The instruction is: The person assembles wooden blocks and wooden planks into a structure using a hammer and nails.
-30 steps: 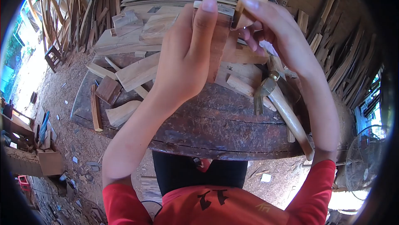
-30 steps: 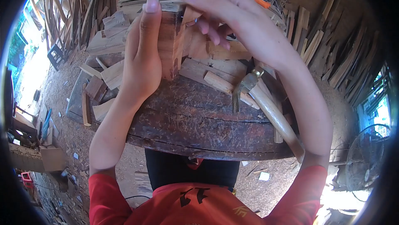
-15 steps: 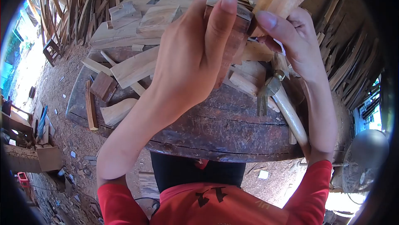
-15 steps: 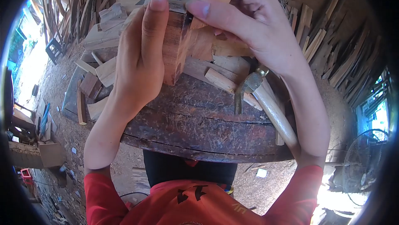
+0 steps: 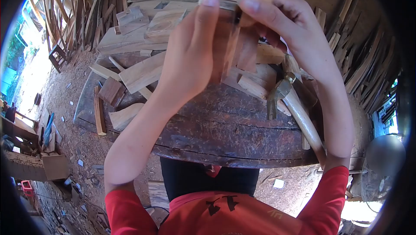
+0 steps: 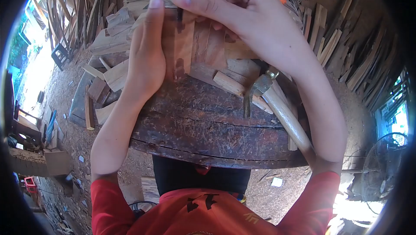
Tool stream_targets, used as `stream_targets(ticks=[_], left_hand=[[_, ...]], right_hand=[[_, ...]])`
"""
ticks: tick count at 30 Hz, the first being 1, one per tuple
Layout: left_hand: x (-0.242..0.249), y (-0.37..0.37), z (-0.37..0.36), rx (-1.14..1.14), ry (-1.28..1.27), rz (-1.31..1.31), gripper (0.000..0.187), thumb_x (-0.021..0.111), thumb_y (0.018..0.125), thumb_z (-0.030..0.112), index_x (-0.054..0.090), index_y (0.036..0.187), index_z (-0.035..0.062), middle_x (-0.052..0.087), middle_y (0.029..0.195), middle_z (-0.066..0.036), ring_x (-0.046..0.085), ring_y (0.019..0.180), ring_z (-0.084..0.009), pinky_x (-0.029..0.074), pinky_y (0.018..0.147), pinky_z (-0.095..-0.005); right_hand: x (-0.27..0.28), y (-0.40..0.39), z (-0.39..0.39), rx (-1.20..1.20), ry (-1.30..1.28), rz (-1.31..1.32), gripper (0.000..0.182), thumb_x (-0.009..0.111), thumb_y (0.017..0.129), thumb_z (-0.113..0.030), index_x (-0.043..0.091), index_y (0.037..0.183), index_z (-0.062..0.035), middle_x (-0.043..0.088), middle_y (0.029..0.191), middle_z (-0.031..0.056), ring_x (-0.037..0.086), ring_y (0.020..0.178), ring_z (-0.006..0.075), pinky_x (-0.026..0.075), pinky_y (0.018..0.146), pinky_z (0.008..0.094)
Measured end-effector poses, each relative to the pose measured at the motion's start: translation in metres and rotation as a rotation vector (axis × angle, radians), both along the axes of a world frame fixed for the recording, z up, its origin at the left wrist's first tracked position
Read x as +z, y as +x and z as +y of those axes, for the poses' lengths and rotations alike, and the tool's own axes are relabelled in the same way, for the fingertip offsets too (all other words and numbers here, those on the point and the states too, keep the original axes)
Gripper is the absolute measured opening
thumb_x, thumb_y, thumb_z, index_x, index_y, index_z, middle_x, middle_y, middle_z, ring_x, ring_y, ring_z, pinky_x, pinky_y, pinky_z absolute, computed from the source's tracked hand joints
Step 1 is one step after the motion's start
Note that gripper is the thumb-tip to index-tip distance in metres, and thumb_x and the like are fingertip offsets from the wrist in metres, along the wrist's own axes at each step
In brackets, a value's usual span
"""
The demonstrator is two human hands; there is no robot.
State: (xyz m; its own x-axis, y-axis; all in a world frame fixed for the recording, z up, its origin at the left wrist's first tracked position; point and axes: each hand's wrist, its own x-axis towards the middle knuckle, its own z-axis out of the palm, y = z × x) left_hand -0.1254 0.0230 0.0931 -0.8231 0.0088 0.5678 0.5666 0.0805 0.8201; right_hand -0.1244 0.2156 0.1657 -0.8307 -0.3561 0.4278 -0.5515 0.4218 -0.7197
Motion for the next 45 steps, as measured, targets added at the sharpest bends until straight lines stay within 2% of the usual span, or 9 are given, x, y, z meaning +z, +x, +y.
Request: stream_targets(ticks=[5, 10, 13, 17, 27, 30, 36, 39, 45], left_hand=[[0.008, -0.009, -0.011, -0.133, 0.444, -0.117, 0.060, 0.042, 0.108, 0.060, 0.066, 0.121, 0.0069, 0.069, 0.105, -0.006, 0.066, 0.091, -0.0126, 0.053, 0.081, -0.0294], [0.010, -0.016, -0.024, -0.246, 0.595, -0.168, 0.066, 0.040, 0.102, 0.071, 0.061, 0.113, 0.0098, 0.064, 0.096, -0.004, 0.059, 0.059, -0.0145, 0.053, 0.054, -0.0308], [0.010, -0.015, -0.024, -0.241, 0.610, -0.165, 0.064, 0.038, 0.103, 0.070, 0.058, 0.110, 0.0101, 0.061, 0.094, -0.003, 0.057, 0.059, -0.0139, 0.052, 0.051, -0.0295], [0.015, -0.007, -0.010, -0.162, 0.637, -0.109, 0.062, 0.035, 0.106, 0.067, 0.057, 0.112, 0.0097, 0.059, 0.095, -0.002, 0.058, 0.069, -0.0121, 0.051, 0.053, -0.0274], [0.010, -0.014, -0.020, -0.272, 0.773, -0.265, 0.063, 0.039, 0.106, 0.061, 0.066, 0.120, 0.0059, 0.066, 0.098, -0.004, 0.063, 0.091, -0.0176, 0.052, 0.081, -0.0347], [0.010, -0.017, -0.026, -0.322, 0.658, -0.349, 0.063, 0.041, 0.106, 0.061, 0.065, 0.129, 0.0070, 0.069, 0.111, -0.005, 0.063, 0.101, -0.0192, 0.050, 0.092, -0.0367], [0.002, -0.018, -0.023, -0.557, 0.880, -0.452, 0.064, 0.039, 0.107, 0.061, 0.055, 0.144, 0.0117, 0.060, 0.140, -0.006, 0.057, 0.126, -0.0234, 0.049, 0.101, -0.0420], [-0.002, -0.014, -0.016, -0.564, 0.856, -0.433, 0.067, 0.037, 0.107, 0.064, 0.053, 0.147, 0.0131, 0.061, 0.140, -0.005, 0.057, 0.127, -0.0234, 0.049, 0.103, -0.0445], [-0.009, -0.017, -0.022, -0.995, 0.917, -0.367, 0.064, 0.035, 0.107, 0.064, 0.054, 0.146, 0.0168, 0.060, 0.140, -0.004, 0.057, 0.127, -0.0221, 0.050, 0.101, -0.0451]], right_hand=[[0.012, 0.006, -0.004, 0.006, -0.144, 0.258, 0.052, 0.040, 0.111, -0.043, 0.073, 0.111, -0.0035, 0.043, 0.066, -0.0053, 0.036, 0.056, 0.0046, 0.028, 0.052, 0.0245], [-0.004, -0.002, -0.002, -0.070, -0.041, 0.491, 0.030, 0.058, 0.104, -0.034, 0.067, 0.112, -0.0063, 0.056, 0.082, -0.0035, 0.051, 0.073, 0.0047, 0.036, 0.061, 0.0228], [-0.001, 0.014, 0.002, -0.215, 0.334, 0.380, 0.026, 0.068, 0.098, -0.032, 0.066, 0.106, -0.0066, 0.059, 0.082, -0.0028, 0.057, 0.077, 0.0060, 0.042, 0.064, 0.0239], [-0.010, 0.014, 0.001, -0.185, 0.324, 0.323, 0.029, 0.078, 0.092, -0.030, 0.063, 0.093, -0.0058, 0.060, 0.071, -0.0046, 0.057, 0.064, 0.0069, 0.042, 0.059, 0.0241], [-0.024, -0.001, 0.003, -0.068, 0.086, 0.068, 0.024, 0.067, 0.104, -0.027, 0.060, 0.093, -0.0071, 0.053, 0.069, -0.0093, 0.041, 0.063, -0.0020, 0.028, 0.055, 0.0213], [-0.026, -0.002, 0.002, -0.056, -0.007, -0.053, 0.024, 0.066, 0.105, -0.028, 0.060, 0.093, -0.0073, 0.052, 0.070, -0.0094, 0.040, 0.064, -0.0017, 0.029, 0.056, 0.0208], [-0.029, -0.001, 0.002, -0.117, 0.092, 0.122, 0.026, 0.072, 0.101, -0.027, 0.057, 0.091, -0.0081, 0.053, 0.069, -0.0088, 0.043, 0.064, -0.0005, 0.032, 0.056, 0.0214], [-0.034, -0.006, 0.001, -0.147, 0.051, 0.281, 0.039, 0.077, 0.094, -0.034, 0.055, 0.087, -0.0018, 0.050, 0.057, 0.0056, 0.050, 0.051, 0.0149, 0.039, 0.051, 0.0330], [-0.034, -0.005, 0.001, -0.167, 0.086, 0.309, 0.040, 0.077, 0.093, -0.034, 0.054, 0.086, -0.0025, 0.052, 0.058, 0.0067, 0.051, 0.051, 0.0163, 0.040, 0.051, 0.0338]])
